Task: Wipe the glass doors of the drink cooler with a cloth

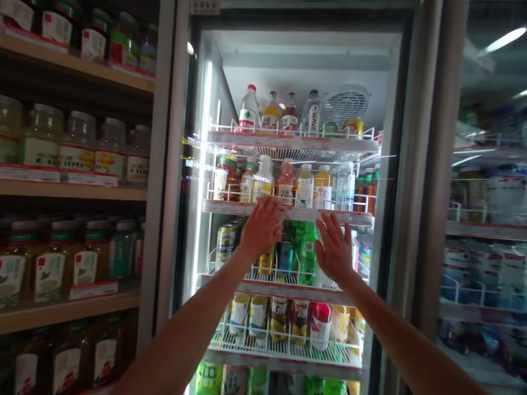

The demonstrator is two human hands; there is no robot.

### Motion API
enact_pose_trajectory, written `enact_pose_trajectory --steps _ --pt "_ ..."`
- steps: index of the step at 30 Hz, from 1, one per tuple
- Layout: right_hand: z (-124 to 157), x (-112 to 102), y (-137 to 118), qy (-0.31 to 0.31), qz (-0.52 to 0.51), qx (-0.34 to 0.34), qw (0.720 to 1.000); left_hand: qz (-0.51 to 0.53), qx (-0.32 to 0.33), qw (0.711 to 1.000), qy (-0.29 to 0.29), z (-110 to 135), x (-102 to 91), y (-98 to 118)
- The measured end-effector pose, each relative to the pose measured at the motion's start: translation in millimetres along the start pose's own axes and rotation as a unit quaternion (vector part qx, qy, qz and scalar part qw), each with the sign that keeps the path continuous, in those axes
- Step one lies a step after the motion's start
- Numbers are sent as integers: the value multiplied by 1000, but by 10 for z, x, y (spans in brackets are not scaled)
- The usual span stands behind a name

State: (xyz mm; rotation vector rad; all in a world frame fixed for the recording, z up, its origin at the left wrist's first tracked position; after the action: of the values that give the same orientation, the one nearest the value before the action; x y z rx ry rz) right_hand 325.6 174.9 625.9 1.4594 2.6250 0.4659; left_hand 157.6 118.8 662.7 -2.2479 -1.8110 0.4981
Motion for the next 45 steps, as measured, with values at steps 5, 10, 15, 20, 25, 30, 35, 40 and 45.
enact_pose_trajectory --steps 5,10,15,20,25,30,35,40,45 --pt "-26 27 101 -5 11 2 1000 -28 -171 975 136 -101 -344 -582" --pt "-151 62 17 -5 1 -10 1000 17 2 1000 -7 -295 135 14" --pt "-203 91 118 -8 18 -5 1000 -24 -152 979 137 -297 -400 -762" --pt "-176 109 163 1 26 -4 1000 -26 -151 977 148 -430 -249 -593" --pt "-161 115 149 1 22 -1 1000 -9 -49 996 71 -524 -49 -308" --pt "-189 93 117 0 25 -1 1000 -37 -200 957 206 -403 -453 -848" --pt "-240 105 -30 2 22 -23 999 -14 -14 998 64 -566 27 -219" --pt "-221 90 48 3 32 -18 999 -39 -143 978 146 -529 -364 -778" --pt "-211 89 53 4 37 -21 999 -24 -118 985 120 -661 -188 -600"
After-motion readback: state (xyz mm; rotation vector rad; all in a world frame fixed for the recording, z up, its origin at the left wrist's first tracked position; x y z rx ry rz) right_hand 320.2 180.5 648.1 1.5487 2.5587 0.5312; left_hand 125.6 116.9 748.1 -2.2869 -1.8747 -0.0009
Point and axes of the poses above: each hand's wrist, its own z-axis away from the middle knuckle, its own x-axis out of the palm, y = z × x, the point moved 8 cm from there along -z, towards the middle knuckle, and after that the axes turned 13 degrees about z, right-handed, at the moved point
